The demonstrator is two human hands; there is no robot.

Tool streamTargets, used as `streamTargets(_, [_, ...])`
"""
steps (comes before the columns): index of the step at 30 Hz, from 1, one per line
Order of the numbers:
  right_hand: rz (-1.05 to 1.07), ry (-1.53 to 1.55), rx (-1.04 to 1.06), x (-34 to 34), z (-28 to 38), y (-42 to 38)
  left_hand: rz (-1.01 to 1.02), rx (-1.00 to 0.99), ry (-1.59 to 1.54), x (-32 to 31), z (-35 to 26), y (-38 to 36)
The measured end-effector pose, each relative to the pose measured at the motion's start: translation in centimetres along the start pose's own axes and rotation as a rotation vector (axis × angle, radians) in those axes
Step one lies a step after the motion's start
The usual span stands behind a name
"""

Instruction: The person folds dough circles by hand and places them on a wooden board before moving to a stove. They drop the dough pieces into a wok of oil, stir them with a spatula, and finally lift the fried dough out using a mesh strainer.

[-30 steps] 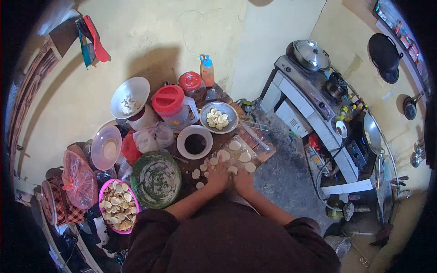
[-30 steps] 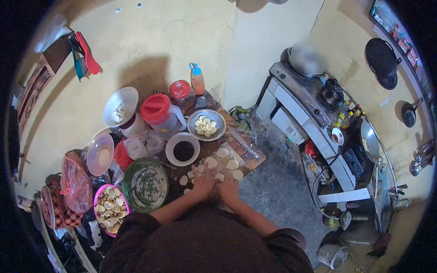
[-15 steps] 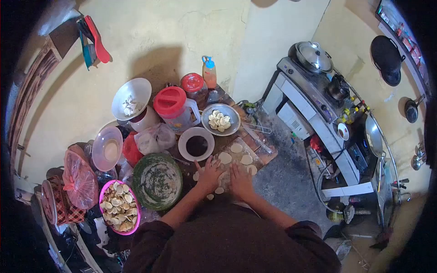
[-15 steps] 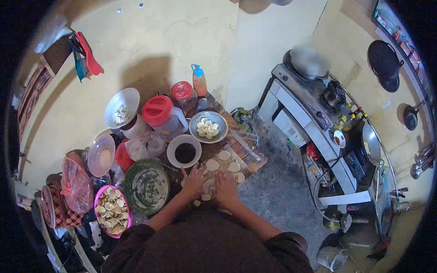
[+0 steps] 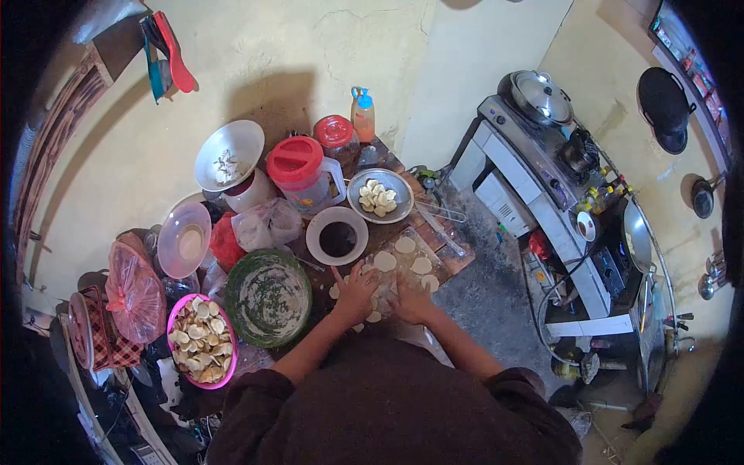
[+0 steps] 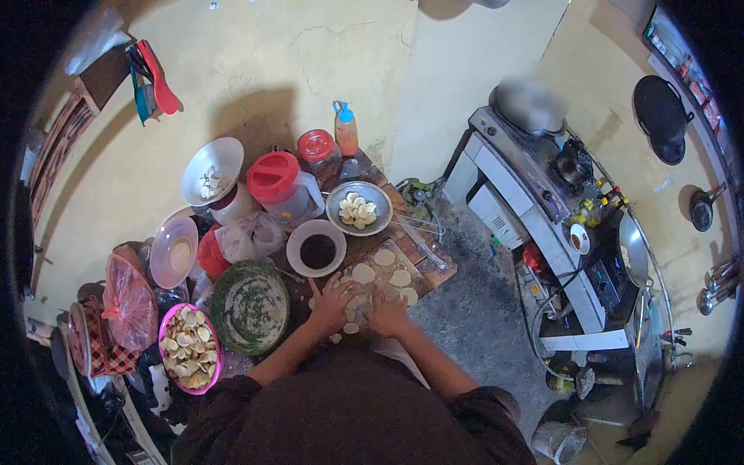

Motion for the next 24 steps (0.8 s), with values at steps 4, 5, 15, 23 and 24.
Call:
streamTargets(4, [-0.242, -0.188, 0.11, -1.5, -0.1, 1.1, -0.013, -0.014, -0.009, 0.2, -0.4, 0.2])
streamTargets(5, [-0.257, -0.194, 0.112, -2.2, -0.4, 1.3, -0.045, -0.01, -0.009, -0.1, -0.3, 0.1])
streamTargets(15, [-0.037, -0.112, 0.042, -0.4, 0.9, 0.6, -0.037, -0.009, -0.089, 0.4, -0.9, 0.0])
streamTargets(23, [-0.213, -0.12, 0.067, 1.1, 0.3, -0.5, -0.081, -0.022, -0.055, 0.0, -0.6, -0.3])
streamTargets(24, [-0.216, -0.119, 0.068, 0.4, 0.2, -0.5, -0.054, -0.011, -0.054, 0.0, -0.6, -0.2])
Point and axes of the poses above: each hand's wrist, its own y-axis towards the middle knuckle, its own x-axis out of the back of the hand, z = x × y, the point moved 5 cm from there along y, towards the middle knuckle, and after that the axes turned 15 degrees about -x, right-handed, at the moved point
